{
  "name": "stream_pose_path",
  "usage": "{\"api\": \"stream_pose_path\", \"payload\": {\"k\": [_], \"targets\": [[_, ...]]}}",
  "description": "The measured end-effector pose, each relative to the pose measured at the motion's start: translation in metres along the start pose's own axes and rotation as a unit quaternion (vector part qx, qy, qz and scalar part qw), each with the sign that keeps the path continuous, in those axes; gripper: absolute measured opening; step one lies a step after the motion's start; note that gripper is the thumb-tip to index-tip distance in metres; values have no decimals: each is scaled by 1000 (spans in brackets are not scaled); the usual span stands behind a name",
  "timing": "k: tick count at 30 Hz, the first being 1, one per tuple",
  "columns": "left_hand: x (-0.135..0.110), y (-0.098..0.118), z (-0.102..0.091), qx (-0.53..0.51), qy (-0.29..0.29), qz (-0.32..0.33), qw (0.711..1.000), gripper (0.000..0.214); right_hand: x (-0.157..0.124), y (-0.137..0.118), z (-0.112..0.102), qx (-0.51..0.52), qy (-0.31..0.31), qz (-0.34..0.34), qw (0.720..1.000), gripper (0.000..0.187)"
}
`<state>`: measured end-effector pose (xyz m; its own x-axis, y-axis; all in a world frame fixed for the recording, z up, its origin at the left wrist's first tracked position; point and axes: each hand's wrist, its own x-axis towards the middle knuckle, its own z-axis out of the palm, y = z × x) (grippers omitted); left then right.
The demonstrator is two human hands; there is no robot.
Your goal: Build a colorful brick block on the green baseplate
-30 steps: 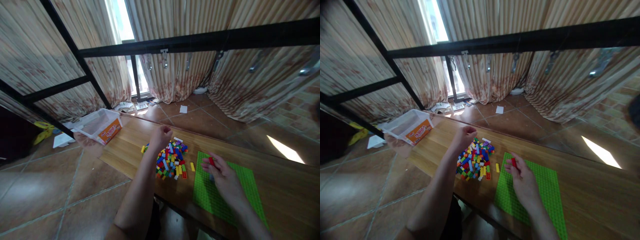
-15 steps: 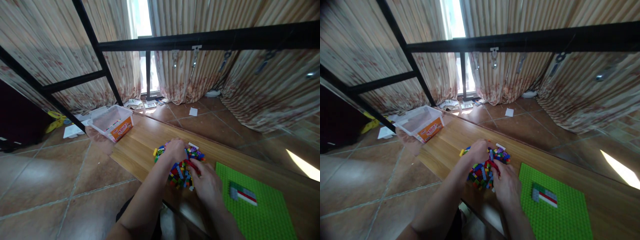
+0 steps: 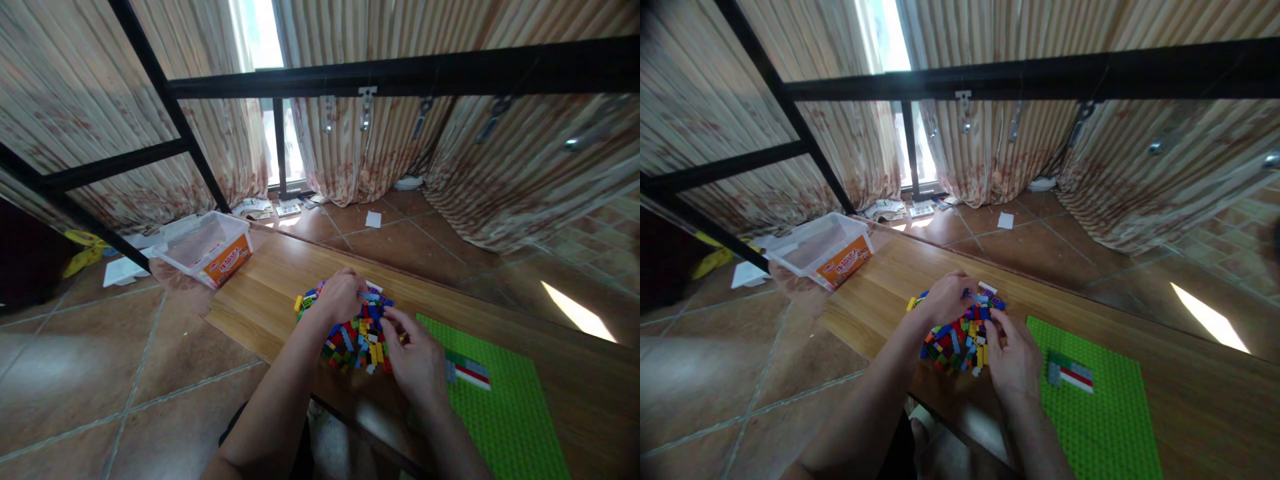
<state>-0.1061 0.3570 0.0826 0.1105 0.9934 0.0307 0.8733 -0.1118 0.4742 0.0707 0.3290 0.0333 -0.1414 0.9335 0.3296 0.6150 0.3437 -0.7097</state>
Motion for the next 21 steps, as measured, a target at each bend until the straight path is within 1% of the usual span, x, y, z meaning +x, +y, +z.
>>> {"api": "stream_pose_path", "payload": {"k": [2, 4, 7, 9, 12, 15, 19, 21], "targets": [[-3, 11, -5, -35, -9, 30, 999, 19, 1, 4, -11, 19, 27, 10, 999, 37], [-4, 23, -5, -80, -41, 66, 994, 18, 1, 9, -23, 31, 35, 1, 999, 38], [-5, 39, 5, -150, -102, 120, 976, 18, -2, 16, -43, 29, 13, -32, 999, 32], [-4, 48, 17, -189, -132, 138, 963, 17, -8, 22, -56, 16, -5, -45, 999, 26], [-3, 62, 34, -215, -162, 139, 953, 18, -18, 34, -75, 0, -42, -41, 998, 25], [-3, 75, 46, -206, -176, 128, 954, 20, -27, 54, -95, -22, -75, -16, 997, 27], [0, 86, 53, -181, -147, 91, 968, 22, -37, 86, -118, -69, -70, 23, 995, 30], [2, 90, 54, -158, -132, 74, 976, 23, -40, 97, -127, -92, -74, 41, 992, 29]]}}
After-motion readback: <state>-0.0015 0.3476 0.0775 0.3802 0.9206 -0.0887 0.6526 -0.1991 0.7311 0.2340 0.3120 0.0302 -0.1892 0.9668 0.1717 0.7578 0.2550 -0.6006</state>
